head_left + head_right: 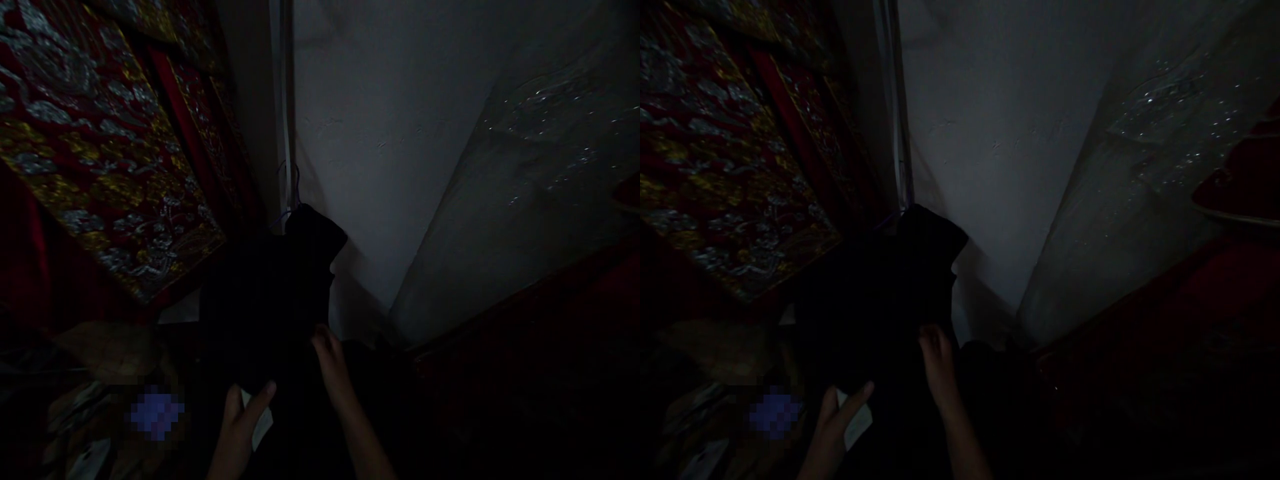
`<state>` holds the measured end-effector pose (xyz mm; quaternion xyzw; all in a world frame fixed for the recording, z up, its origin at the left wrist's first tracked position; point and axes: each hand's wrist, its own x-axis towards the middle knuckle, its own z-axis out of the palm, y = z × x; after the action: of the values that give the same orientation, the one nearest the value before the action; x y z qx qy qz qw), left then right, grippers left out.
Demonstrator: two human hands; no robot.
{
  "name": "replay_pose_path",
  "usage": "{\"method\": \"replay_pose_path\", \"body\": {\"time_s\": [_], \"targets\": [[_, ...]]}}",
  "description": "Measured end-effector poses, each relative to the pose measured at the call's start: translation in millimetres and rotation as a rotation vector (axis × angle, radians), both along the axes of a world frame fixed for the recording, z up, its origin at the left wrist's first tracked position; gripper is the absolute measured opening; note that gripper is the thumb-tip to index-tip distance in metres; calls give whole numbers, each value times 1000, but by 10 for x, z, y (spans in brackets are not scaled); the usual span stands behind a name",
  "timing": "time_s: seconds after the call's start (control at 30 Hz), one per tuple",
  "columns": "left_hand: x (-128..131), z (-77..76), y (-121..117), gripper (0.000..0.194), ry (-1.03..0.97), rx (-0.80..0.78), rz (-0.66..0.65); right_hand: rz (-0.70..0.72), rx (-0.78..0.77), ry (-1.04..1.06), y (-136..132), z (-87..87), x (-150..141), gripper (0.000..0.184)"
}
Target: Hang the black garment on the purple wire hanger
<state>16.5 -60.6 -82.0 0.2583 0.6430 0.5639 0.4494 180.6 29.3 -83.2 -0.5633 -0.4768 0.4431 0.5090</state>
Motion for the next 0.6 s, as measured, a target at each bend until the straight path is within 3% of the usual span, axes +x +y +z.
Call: {"method": "replay_pose_path", "body": {"time_s": [0.1, 0.2, 0.3, 0.43, 0.53, 0.6], "targets": [[22, 11, -70, 50, -41, -13, 13, 46, -121, 13, -22, -160, -142, 39], [26, 23, -127, 50, -21, 8, -10, 175, -25, -42, 43, -77, -155, 35], [51, 12, -169, 48, -19, 23, -21, 286, -46, -139, 69, -36, -165, 30], [-20, -36, -120, 44, -76, 10, 68, 266, -61, -140, 30, -162, -168, 26], [-228, -75, 24, 47, -29, 3, 147, 245, -36, -79, 19, -278, -83, 24], [-373, -108, 138, 49, 26, 80, 191, 217, -69, -61, 19, -334, 7, 23]]}}
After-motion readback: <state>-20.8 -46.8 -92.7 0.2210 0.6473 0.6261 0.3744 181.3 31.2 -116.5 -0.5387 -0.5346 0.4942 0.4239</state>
